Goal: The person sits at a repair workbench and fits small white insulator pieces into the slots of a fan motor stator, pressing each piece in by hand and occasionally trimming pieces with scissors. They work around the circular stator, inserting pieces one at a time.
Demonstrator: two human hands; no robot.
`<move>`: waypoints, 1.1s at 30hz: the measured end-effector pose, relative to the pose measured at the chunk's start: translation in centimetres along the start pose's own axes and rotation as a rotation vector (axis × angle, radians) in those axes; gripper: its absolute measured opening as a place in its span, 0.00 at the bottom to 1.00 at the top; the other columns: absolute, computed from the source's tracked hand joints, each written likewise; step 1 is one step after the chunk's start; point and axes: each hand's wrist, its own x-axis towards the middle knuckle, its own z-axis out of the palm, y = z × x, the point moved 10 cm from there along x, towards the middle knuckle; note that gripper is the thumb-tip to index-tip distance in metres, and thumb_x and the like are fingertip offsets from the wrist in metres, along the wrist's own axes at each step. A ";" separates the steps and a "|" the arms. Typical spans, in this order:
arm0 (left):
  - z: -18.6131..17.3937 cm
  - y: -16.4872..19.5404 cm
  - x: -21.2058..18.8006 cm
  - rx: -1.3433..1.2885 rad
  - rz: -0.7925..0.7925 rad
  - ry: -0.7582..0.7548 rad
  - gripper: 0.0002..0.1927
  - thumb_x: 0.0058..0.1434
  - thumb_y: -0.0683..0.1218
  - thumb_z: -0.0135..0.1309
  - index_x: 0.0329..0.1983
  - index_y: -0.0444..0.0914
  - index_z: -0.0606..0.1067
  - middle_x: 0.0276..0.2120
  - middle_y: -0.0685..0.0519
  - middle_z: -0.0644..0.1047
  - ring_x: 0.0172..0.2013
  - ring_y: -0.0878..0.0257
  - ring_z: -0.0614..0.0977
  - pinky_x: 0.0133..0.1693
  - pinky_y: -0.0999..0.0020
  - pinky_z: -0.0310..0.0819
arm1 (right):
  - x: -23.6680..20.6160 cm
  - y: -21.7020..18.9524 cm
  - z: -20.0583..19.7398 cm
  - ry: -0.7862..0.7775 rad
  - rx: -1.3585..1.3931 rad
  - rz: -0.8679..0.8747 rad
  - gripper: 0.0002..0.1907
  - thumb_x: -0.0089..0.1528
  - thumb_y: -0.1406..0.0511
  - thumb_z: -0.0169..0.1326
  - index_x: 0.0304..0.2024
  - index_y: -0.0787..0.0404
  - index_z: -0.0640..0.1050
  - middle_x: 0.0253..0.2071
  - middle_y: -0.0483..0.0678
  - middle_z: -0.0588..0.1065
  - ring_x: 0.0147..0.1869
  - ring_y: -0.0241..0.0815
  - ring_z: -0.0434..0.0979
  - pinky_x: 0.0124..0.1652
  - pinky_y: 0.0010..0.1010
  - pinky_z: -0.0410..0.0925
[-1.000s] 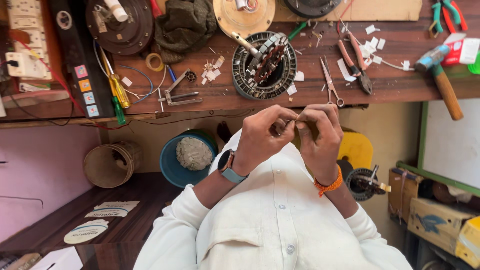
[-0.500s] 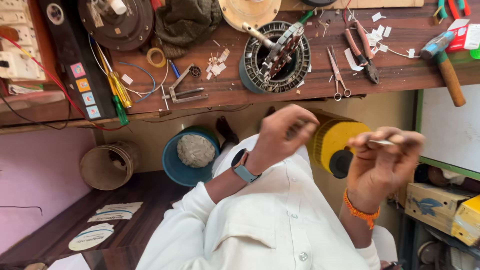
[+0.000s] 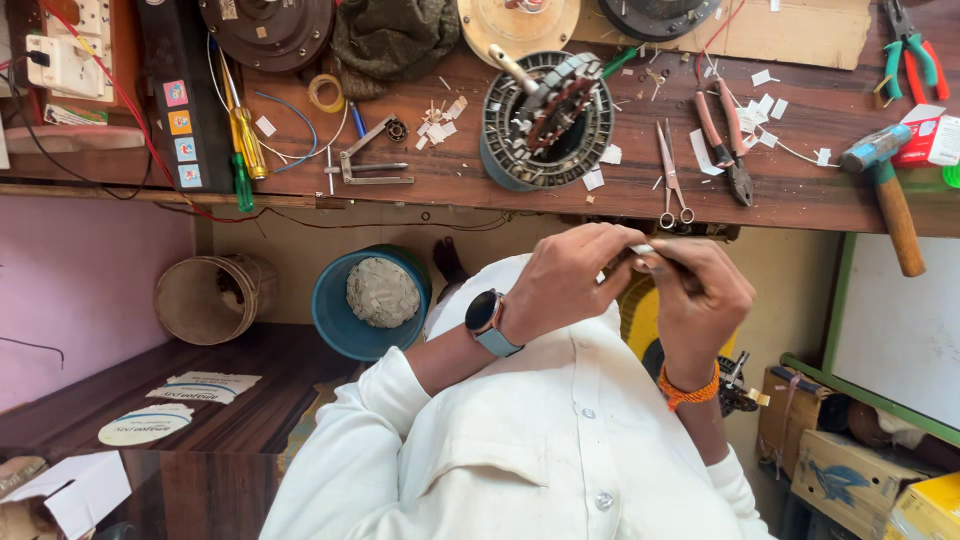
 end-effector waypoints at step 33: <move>2.6 1.5 5.9 0.139 0.062 -0.058 0.10 0.59 0.30 0.59 0.43 0.32 0.78 0.43 0.45 0.81 0.43 0.58 0.84 0.47 0.67 0.80 | 3.0 8.5 4.3 -0.286 1.207 0.708 0.15 0.68 0.66 0.54 0.55 0.64 0.72 0.32 0.46 0.74 0.29 0.31 0.74 0.25 0.23 0.71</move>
